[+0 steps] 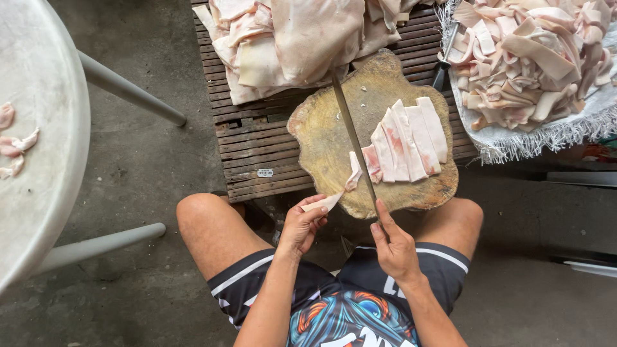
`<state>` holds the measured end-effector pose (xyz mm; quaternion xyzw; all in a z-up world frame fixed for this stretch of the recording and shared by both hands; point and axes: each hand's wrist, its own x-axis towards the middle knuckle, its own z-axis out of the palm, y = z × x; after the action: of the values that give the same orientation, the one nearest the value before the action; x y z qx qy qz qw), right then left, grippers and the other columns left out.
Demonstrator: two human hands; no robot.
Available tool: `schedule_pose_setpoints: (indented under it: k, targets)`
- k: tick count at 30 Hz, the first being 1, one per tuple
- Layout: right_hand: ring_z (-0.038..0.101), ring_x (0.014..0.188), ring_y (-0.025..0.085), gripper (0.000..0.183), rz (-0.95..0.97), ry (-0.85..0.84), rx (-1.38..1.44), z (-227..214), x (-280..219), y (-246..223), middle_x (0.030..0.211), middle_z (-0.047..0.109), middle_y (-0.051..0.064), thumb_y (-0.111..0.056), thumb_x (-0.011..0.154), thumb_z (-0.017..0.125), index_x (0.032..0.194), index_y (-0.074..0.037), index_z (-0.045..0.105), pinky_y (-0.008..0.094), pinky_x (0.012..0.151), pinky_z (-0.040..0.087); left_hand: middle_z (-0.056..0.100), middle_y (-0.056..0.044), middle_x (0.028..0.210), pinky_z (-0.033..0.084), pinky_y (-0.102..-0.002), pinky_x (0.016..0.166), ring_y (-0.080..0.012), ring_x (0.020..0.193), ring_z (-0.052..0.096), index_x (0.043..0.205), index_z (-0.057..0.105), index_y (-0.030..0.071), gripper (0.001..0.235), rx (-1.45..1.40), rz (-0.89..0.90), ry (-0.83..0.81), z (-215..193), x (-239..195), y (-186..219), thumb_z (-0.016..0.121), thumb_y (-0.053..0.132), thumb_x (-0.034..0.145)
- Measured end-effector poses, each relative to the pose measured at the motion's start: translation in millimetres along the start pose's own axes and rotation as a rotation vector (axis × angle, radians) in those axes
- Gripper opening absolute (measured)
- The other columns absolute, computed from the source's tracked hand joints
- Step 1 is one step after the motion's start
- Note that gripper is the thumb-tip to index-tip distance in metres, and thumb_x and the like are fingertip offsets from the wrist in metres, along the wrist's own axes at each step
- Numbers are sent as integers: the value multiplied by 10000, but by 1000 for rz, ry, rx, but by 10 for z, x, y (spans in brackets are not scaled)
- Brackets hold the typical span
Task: The person cuts slabs of meat skin into strips and smaller rectangular pieces using a large knife on a wooden chopping block.
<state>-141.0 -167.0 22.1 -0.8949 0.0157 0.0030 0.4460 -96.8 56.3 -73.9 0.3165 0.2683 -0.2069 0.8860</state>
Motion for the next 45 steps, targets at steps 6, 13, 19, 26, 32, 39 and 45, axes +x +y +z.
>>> schedule_pose_setpoints:
  k: [6,13,19,26,32,39,45]
  targets:
    - [686,800,342,537,-9,104,-521,33,405,-150,932,703,164,-259,977,666,1502,-209,562,442,706,548,731,-101,1028,553,-236,648,-130,747,641,1284,661,-25,470,-99,74,22,-81,12,-71,746,-52,823]
    - [649,973,278,321,-355,110,-755,253,810,-619,1083,671,131,-210,957,673,1268,-133,686,416,861,532,737,-123,1123,607,-336,817,-194,962,737,1300,613,21,433,-226,82,126,-41,121,-197,642,-13,869]
    - [675,984,340,223,-421,-377,-272,1724,1406,-740,1093,694,113,-162,959,673,1167,-92,712,446,819,555,715,-125,1108,585,-399,860,-252,995,703,1183,606,8,269,-295,209,64,-66,153,-315,628,-39,919]
    - [652,1002,410,286,-312,-458,-451,2388,1663,-525,1094,632,175,-165,843,755,1090,-56,659,498,831,534,730,-113,1099,569,-304,877,-174,964,718,1142,624,-9,251,-333,307,151,-176,328,-434,619,-86,904]
    - [676,949,364,144,-165,-561,-289,2223,1777,-808,1032,672,151,-138,878,742,979,-57,680,453,821,540,691,-103,1031,464,-279,734,-159,843,610,1229,642,-53,234,-248,429,216,-204,349,-295,644,-43,996]
    - [680,881,122,95,27,-303,415,954,1474,-551,1014,713,55,-82,987,637,1029,-7,597,287,701,599,677,-49,1117,542,-248,890,-133,1026,702,1355,599,-26,409,333,707,198,158,-21,128,633,-32,948]
    - [727,959,141,131,120,-161,552,690,1157,41,1102,727,110,-126,1047,590,1073,-33,501,304,813,634,695,-101,1074,613,-358,896,-224,985,729,1339,565,-61,324,-103,562,68,433,-166,237,610,20,1029]
